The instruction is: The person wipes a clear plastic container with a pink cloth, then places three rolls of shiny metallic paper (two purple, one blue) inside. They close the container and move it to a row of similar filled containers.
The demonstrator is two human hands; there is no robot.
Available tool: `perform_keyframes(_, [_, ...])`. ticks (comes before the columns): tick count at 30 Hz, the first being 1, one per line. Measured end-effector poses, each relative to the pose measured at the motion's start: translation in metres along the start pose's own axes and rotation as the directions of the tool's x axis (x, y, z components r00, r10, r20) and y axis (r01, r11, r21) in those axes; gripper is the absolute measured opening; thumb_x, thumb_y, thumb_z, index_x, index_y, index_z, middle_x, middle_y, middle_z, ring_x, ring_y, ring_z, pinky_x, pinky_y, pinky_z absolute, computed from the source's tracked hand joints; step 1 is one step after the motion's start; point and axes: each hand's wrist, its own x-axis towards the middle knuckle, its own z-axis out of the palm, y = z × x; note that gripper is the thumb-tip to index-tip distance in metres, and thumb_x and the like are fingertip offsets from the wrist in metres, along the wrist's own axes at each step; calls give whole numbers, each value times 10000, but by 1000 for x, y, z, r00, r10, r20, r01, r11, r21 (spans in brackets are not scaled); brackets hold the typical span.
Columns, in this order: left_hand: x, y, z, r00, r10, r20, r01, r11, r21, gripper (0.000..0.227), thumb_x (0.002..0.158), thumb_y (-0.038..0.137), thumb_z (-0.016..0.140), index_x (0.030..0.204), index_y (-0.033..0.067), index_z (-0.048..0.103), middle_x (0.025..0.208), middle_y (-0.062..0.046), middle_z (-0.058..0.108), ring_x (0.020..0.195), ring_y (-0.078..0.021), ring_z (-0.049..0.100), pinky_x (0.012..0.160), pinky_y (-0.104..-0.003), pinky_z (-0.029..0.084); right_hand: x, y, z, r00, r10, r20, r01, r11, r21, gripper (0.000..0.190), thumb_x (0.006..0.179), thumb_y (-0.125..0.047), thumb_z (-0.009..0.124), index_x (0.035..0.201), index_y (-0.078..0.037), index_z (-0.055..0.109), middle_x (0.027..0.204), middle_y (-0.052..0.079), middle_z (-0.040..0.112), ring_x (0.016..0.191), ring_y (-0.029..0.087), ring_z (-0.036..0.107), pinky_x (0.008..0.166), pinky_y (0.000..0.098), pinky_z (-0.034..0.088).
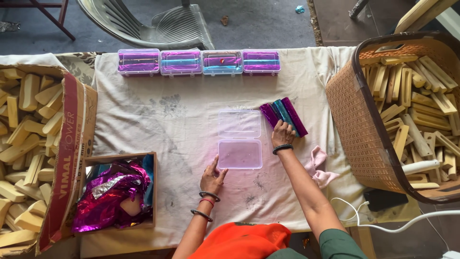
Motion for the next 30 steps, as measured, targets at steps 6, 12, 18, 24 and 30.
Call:
perform_keyframes(6, [0, -2, -1, 999, 34, -5, -34, 999, 10, 726, 832, 424, 801, 1496, 364, 514, 795, 1, 605, 662, -143, 624, 632, -348, 539, -1, 8, 3, 998, -53, 45, 53, 999, 8, 386, 793, -268, 806, 1027, -70, 571, 972, 133, 704, 929, 308, 706, 755, 466, 581])
perform_keyframes(12, [0, 1, -3, 1000, 7, 12, -6, 1000, -18, 738, 825, 419, 800, 1500, 378, 506, 808, 7, 605, 655, -142, 622, 628, -349, 539, -16, 48, -17, 958, -37, 284, -74, 926, 369, 481, 758, -312, 865, 1084, -28, 654, 972, 157, 750, 878, 275, 735, 793, 395, 591])
perform_keyframes(18, [1, 0, 0, 1000, -13, 10, 13, 1000, 25, 723, 824, 458, 795, 1486, 416, 508, 819, 15, 610, 662, -135, 630, 624, -346, 542, -38, 76, -48, 693, -275, 667, -652, 157, 742, 430, 825, -158, 819, 1209, -21, 681, 996, 53, 745, 823, 134, 712, 733, 319, 585])
perform_keyframes(24, [3, -6, 3, 1000, 9, 3, -9, 998, 58, 723, 837, 485, 776, 1500, 420, 496, 829, 8, 611, 707, -156, 636, 646, -363, 534, -38, 45, -90, 606, -561, 565, -703, -44, 710, 429, 849, -98, 787, 1250, -20, 656, 1050, 44, 735, 905, 125, 712, 824, 306, 594])
perform_keyframes(30, [3, -4, 3, 1000, 10, 14, -11, 997, 77, 733, 844, 492, 766, 1513, 422, 474, 841, 0, 619, 756, -174, 640, 666, -373, 533, -26, -18, -85, 489, -700, 521, -408, 344, 845, 419, 808, -86, 812, 1184, 13, 656, 1037, 107, 744, 952, 196, 715, 861, 333, 601])
